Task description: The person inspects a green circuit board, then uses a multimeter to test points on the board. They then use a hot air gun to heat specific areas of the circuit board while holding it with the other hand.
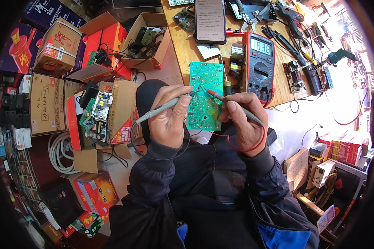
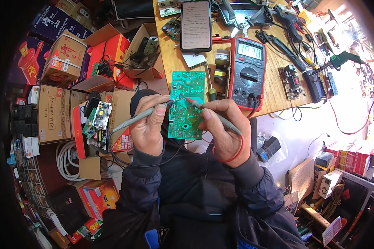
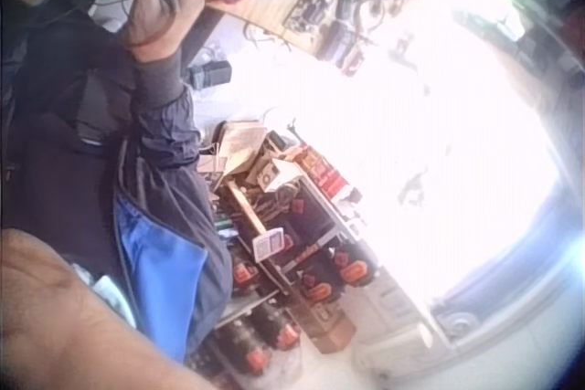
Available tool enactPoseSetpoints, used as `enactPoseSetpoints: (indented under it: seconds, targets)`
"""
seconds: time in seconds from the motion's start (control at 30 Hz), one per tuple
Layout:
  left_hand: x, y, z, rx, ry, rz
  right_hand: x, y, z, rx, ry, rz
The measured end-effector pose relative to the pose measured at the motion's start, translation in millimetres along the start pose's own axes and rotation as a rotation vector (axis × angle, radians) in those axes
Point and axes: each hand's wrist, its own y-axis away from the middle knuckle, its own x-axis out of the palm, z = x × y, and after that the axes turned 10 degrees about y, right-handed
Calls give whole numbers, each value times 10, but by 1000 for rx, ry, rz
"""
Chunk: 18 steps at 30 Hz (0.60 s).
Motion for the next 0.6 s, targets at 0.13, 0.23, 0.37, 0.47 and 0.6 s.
enactPoseSetpoints:
  seconds: [0.13, 0.23, 0.37, 0.47, 0.6]
  targets:
    - [8, -8, 18, 29, -8, 2, -2, -4, -18, -7, 8, 1]
    - [11, -4, 18, 29, -11, -3, -12, -7, -19, -10, 26, 9]
    - [22, -9, 3, 13, 4, -12, -7, -1, -17, -3, -10, 6]
    - [50, 8, -19, -25, 14, -75, -5, -3, -26, -11, -21, 4]
    - [55, -4, -25, -26, 30, -76, -20, -10, -40, -19, -20, 16]
